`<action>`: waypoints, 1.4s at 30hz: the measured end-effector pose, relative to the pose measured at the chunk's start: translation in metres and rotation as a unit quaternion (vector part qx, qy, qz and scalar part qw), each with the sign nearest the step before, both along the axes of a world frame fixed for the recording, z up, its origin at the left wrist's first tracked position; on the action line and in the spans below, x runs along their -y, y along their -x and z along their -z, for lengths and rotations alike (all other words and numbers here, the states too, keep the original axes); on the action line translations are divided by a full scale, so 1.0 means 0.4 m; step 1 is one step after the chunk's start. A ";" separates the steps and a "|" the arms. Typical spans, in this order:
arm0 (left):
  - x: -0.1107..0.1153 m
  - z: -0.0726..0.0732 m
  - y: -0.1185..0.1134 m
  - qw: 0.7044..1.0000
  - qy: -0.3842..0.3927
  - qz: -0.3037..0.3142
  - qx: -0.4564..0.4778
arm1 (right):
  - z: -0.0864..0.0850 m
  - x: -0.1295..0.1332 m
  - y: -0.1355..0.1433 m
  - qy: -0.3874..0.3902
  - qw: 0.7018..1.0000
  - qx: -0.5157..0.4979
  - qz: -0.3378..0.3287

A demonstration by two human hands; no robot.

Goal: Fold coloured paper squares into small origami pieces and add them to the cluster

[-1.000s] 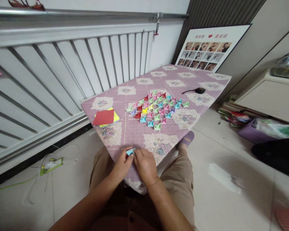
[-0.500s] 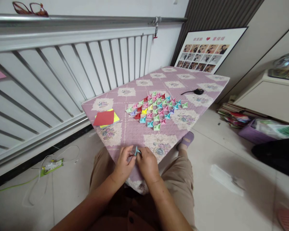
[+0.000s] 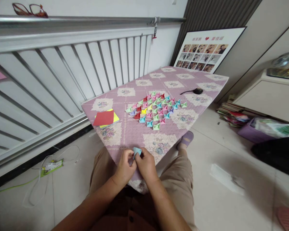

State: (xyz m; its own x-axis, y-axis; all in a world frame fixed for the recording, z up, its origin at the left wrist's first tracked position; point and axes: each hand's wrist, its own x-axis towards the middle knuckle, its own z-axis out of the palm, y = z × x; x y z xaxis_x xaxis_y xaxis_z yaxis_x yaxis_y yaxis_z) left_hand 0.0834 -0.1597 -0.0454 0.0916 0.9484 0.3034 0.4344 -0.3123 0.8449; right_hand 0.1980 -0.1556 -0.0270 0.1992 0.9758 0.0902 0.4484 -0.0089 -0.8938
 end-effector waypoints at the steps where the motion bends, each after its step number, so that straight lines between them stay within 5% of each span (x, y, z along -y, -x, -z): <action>1: -0.002 -0.001 0.001 1.000 0.003 -0.006 -0.006 | -0.004 0.001 0.003 -0.003 1.000 0.013 -0.002; 9: -0.042 -0.018 0.028 0.981 -0.021 0.018 -0.191 | -0.009 0.004 0.012 -0.017 0.997 0.073 -0.004; 18: -0.042 -0.034 0.036 0.939 -0.076 0.058 -0.330 | 0.026 -0.009 0.012 0.002 0.998 -0.061 0.012; 33: -0.061 -0.057 0.043 0.941 -0.002 0.048 -0.334 | 0.022 0.001 0.018 -0.001 0.998 0.057 -0.006; 38: -0.071 -0.054 0.055 0.968 0.074 0.054 -0.234 | 0.016 0.010 0.009 0.006 0.997 0.080 -0.016; 42: -0.081 -0.052 0.067 0.981 0.124 0.081 -0.125 | 0.012 0.013 -0.006 -0.076 0.987 0.124 -0.070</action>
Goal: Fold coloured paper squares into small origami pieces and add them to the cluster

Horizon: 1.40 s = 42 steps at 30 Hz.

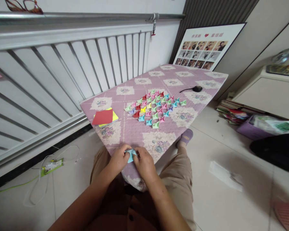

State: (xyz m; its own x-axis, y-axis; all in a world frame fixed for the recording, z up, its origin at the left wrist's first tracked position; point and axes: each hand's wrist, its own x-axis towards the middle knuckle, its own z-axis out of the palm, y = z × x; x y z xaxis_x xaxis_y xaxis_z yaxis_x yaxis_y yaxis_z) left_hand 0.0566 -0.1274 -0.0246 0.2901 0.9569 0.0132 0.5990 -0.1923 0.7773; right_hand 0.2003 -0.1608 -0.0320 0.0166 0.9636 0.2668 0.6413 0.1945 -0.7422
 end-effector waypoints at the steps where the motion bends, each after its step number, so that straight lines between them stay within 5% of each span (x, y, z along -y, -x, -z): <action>1: -0.001 0.001 0.002 1.000 0.013 0.003 0.019 | 0.000 0.000 -0.003 -0.025 0.999 0.011 -0.018; 11: 0.010 -0.013 0.010 0.950 0.232 -0.022 0.206 | 0.007 0.009 -0.020 -0.129 0.975 0.156 -0.095; 27: 0.022 -0.033 0.031 0.892 0.297 -0.051 0.336 | 0.000 0.036 -0.036 -0.184 0.964 0.122 -0.150; 33: 0.026 -0.014 0.032 0.890 0.313 -0.047 0.328 | 0.038 0.030 -0.033 -0.198 0.963 0.154 -0.100; 37: 0.025 0.020 0.034 0.934 0.254 0.010 0.253 | 0.059 0.022 -0.038 -0.190 0.962 0.175 -0.085; 42: 0.012 0.059 0.030 0.995 0.001 0.079 0.053 | 0.074 0.012 -0.049 -0.174 0.960 0.201 -0.089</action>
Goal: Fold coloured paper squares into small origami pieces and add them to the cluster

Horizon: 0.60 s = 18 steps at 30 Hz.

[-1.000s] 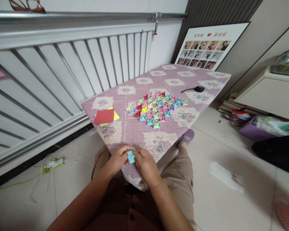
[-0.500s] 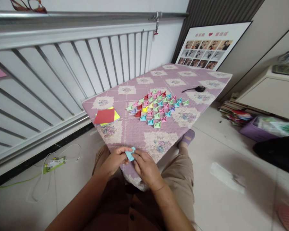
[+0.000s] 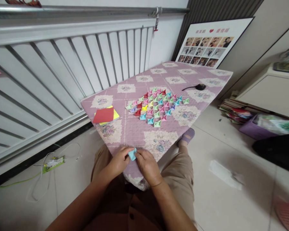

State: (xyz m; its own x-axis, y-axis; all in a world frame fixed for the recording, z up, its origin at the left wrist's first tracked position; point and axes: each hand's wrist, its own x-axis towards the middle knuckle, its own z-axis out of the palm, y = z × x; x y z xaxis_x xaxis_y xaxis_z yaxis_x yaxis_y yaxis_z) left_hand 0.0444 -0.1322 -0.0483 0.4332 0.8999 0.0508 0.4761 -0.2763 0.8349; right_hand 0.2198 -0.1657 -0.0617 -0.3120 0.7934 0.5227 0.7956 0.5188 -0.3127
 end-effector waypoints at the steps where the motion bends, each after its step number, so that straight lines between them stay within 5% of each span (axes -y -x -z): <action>1: -0.002 0.004 -0.001 0.998 -0.039 0.007 -0.049 | 0.003 -0.002 -0.002 0.003 1.000 0.004 0.000; 7: 0.010 0.013 0.003 0.957 -0.160 0.017 -0.240 | 0.015 0.000 -0.007 0.029 0.999 0.021 -0.012; 18: 0.111 0.065 0.037 0.931 -0.250 0.080 -0.253 | 0.004 0.036 -0.017 0.089 0.994 0.068 -0.017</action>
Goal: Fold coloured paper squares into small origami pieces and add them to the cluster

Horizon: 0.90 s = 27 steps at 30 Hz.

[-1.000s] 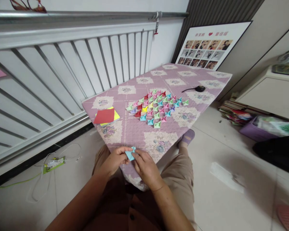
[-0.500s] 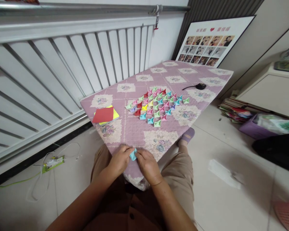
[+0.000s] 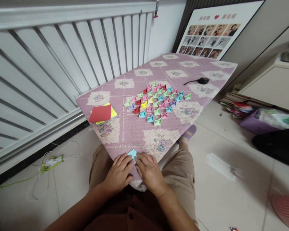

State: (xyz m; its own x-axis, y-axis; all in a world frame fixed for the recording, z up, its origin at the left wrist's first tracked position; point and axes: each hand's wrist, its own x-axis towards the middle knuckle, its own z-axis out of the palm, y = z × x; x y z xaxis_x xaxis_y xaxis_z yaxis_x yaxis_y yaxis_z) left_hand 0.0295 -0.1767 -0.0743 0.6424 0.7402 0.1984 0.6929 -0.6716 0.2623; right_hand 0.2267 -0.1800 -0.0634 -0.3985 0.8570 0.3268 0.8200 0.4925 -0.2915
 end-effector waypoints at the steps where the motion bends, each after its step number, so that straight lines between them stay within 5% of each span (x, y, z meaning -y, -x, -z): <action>1: 0.005 0.003 0.001 1.000 -0.002 0.001 -0.005 | -0.003 0.002 -0.003 0.012 1.000 0.006 -0.003; 13: 0.010 0.007 0.010 0.999 -0.011 0.017 -0.035 | -0.013 -0.024 -0.015 0.099 0.992 0.082 -0.005; 20: 0.010 0.004 0.009 0.999 -0.002 0.015 -0.031 | -0.005 -0.043 -0.024 0.081 0.992 0.096 -0.025; 27: 0.011 -0.004 0.011 0.999 0.011 0.015 -0.032 | -0.011 -0.085 -0.028 0.029 0.999 -0.013 0.037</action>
